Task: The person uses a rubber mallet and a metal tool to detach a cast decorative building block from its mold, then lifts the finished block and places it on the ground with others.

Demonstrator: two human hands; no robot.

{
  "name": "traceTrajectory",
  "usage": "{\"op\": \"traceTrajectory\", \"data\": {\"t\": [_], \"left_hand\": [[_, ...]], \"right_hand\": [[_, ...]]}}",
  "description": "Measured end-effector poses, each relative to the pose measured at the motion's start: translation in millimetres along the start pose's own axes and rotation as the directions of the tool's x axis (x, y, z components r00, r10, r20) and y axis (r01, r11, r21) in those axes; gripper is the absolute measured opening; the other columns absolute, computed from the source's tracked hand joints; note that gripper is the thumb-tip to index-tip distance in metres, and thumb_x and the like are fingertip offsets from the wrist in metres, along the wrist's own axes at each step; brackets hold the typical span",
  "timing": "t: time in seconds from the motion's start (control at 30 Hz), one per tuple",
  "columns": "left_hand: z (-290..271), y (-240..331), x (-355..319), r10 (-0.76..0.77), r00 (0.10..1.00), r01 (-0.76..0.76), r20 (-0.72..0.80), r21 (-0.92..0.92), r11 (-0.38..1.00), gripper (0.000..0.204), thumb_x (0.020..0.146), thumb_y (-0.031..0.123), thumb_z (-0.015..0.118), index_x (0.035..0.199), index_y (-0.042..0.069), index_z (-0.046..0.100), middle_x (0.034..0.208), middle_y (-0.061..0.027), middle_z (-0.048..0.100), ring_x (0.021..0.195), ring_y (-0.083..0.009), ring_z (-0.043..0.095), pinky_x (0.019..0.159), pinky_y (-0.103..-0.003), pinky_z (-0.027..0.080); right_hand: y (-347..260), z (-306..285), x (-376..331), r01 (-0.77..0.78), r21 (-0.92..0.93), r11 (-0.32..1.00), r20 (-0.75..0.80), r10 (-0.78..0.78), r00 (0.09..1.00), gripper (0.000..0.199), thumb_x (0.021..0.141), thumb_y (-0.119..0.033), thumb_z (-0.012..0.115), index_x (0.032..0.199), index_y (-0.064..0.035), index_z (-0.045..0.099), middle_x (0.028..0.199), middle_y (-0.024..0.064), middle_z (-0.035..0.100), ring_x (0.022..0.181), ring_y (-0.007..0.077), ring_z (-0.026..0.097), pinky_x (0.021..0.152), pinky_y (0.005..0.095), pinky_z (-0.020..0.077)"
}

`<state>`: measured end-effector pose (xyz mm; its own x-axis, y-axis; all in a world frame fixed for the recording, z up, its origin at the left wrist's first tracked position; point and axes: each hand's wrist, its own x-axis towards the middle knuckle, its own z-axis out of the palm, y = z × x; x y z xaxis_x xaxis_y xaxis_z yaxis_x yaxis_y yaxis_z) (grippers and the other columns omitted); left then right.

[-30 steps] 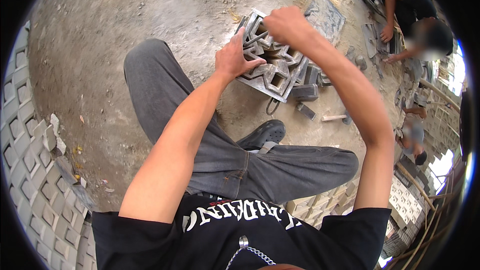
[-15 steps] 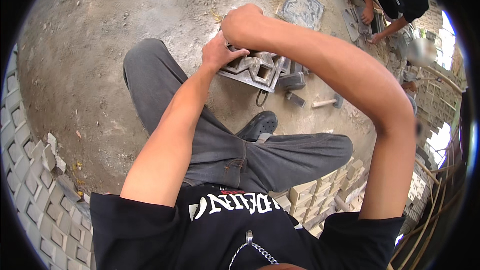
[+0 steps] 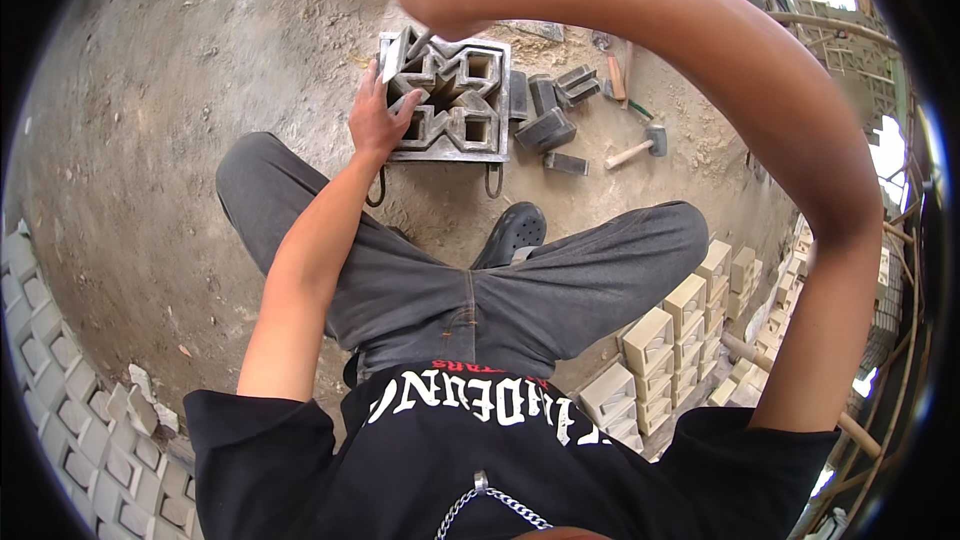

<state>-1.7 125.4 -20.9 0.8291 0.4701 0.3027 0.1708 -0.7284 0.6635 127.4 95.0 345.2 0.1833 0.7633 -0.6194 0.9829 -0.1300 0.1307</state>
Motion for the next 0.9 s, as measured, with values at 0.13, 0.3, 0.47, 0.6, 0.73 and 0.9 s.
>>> {"op": "traceTrajectory", "data": {"t": [0.13, 0.3, 0.47, 0.6, 0.73, 0.9], "left_hand": [[-4, -2, 13, 0.01, 0.991, -0.027, -0.134, -0.13, 0.991, 0.045, 0.088, 0.026, 0.068, 0.125, 0.003, 0.056, 0.13, -0.0168, 0.058, 0.121, -0.034, 0.055, 0.101, -0.041, 0.044], [-14, 2, 24, 0.016, 0.983, -0.045, -0.185, -0.154, 0.987, 0.034, 0.089, 0.017, 0.064, 0.12, 0.004, 0.059, 0.117, -0.0148, 0.064, 0.11, -0.0331, 0.059, 0.095, -0.041, 0.046], [-7, 38, 19, 0.128, 0.991, -0.136, -0.051, -0.237, 0.962, 0.027, 0.09, 0.017, 0.065, 0.114, 0.006, 0.064, 0.112, -0.0131, 0.066, 0.106, -0.0302, 0.062, 0.092, -0.037, 0.048], [-9, 26, 19, 0.139, 0.99, -0.135, 0.007, -0.169, 0.976, 0.027, 0.091, 0.019, 0.065, 0.115, 0.005, 0.064, 0.111, -0.0133, 0.068, 0.104, -0.0267, 0.065, 0.091, -0.035, 0.049], [-11, -4, 40, -0.017, 0.999, 0.011, -0.049, -0.122, 0.992, 0.029, 0.093, 0.021, 0.064, 0.115, 0.004, 0.065, 0.111, -0.0122, 0.068, 0.102, -0.024, 0.065, 0.09, -0.036, 0.05], [-3, -27, 65, -0.089, 0.994, 0.081, -0.056, -0.145, 0.986, 0.03, 0.092, 0.022, 0.064, 0.116, 0.004, 0.065, 0.11, -0.0123, 0.069, 0.1, -0.023, 0.066, 0.089, -0.036, 0.051]], "right_hand": [[32, 29, -62, -0.192, 0.059, 0.98, -0.066, 0.195, 0.979, 0.021, 0.07, -0.018, 0.066, 0.076, 0.0003, 0.073, 0.077, 0.0232, 0.068, 0.072, 0.0368, 0.068, 0.063, 0.045, 0.0535], [54, 106, -128, -0.453, 0.308, 0.836, 0.06, 0.459, 0.887, 0.022, 0.092, -0.021, 0.06, 0.101, -0.0043, 0.072, 0.08, 0.0202, 0.068, 0.076, 0.0351, 0.067, 0.074, 0.0441, 0.051], [89, 243, -197, -0.622, 0.516, 0.589, 0.187, 0.63, 0.753, 0.023, 0.09, -0.021, 0.061, 0.101, -0.0036, 0.071, 0.079, 0.0211, 0.067, 0.076, 0.0336, 0.066, 0.074, 0.0423, 0.0498], [104, 375, -238, -0.674, 0.662, 0.327, 0.304, 0.705, 0.64, 0.026, 0.089, -0.023, 0.063, 0.105, -0.0035, 0.071, 0.075, 0.0179, 0.066, 0.072, 0.0289, 0.065, 0.072, 0.0393, 0.0486], [72, 517, -251, -0.538, 0.839, -0.078, 0.373, 0.803, 0.464, 0.023, 0.09, -0.02, 0.063, 0.1, -0.0021, 0.073, 0.065, 0.0055, 0.061, 0.06, 0.0162, 0.057, 0.06, 0.0335, 0.0453], [-10, 618, -202, 0.163, 0.745, -0.647, 0.577, 0.747, 0.329, 0.023, 0.097, -0.025, 0.062, 0.107, -0.0085, 0.074, 0.058, -0.0068, 0.045, 0.045, 0.0032, 0.033, 0.04, 0.0256, 0.0251]]}}
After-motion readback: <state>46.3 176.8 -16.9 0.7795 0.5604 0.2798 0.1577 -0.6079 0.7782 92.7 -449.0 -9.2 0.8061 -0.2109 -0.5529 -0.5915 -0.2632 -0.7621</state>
